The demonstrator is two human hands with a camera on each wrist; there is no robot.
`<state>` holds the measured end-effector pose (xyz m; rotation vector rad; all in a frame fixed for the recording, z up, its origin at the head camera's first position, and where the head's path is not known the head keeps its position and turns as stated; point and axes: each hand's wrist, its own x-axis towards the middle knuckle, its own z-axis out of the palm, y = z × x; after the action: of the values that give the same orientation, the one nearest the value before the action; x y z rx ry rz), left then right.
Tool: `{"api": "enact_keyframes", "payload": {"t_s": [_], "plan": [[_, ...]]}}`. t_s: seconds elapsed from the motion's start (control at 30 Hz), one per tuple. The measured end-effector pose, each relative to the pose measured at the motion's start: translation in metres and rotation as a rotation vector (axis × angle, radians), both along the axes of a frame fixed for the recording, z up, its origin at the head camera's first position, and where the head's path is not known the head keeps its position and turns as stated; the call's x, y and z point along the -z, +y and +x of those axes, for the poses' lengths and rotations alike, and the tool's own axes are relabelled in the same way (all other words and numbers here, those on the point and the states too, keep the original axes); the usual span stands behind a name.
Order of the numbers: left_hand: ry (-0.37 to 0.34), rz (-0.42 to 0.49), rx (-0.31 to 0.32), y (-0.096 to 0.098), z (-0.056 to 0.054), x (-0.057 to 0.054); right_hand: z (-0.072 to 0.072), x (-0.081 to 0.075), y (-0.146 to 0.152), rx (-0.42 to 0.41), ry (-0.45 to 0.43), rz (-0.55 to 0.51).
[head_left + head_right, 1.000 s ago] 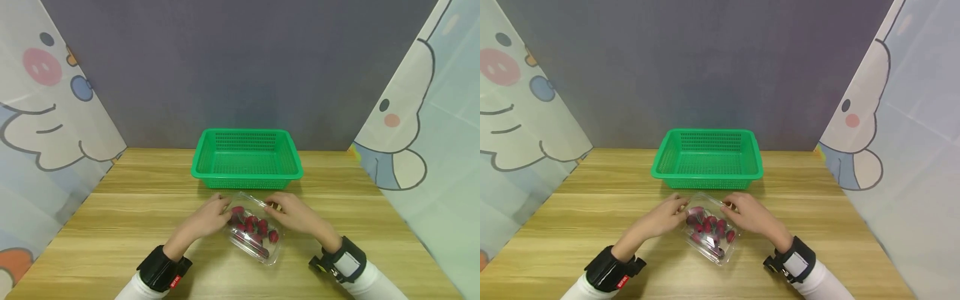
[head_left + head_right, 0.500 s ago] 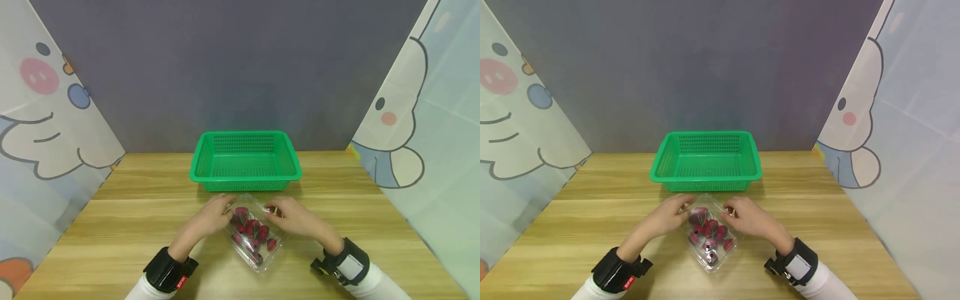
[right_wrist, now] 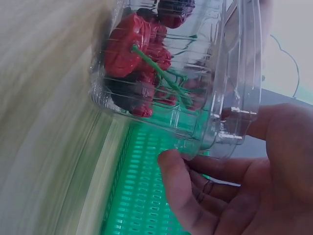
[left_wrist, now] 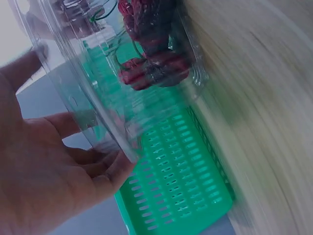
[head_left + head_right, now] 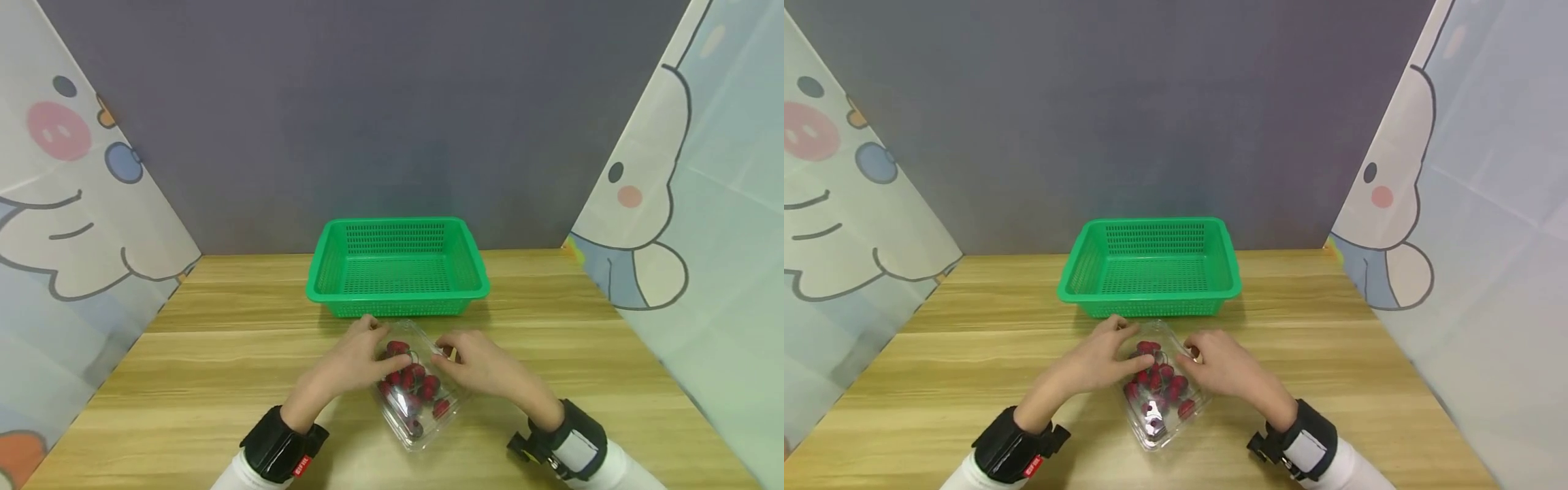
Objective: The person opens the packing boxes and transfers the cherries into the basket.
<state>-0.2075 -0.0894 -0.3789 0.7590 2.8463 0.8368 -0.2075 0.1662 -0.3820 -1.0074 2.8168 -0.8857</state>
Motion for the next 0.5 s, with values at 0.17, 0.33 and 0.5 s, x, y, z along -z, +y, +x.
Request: {"api": "enact_keyframes", "payload": {"t_s": [0.17,0.33,0.5], "plan": [[-0.026,-0.062,0.007,0.001,0.006,-0.001,0.004,0.003,-0.003,0.015,-0.04,-0.028],[-0.046,-0.101,0.058,0.004,0.011,-0.003,0.006,0.004,-0.003,0.039,-0.031,-0.028],[-0.065,-0.099,0.075,0.007,0.015,-0.003,0.006,0.004,-0.004,0.038,-0.018,-0.013]]}}
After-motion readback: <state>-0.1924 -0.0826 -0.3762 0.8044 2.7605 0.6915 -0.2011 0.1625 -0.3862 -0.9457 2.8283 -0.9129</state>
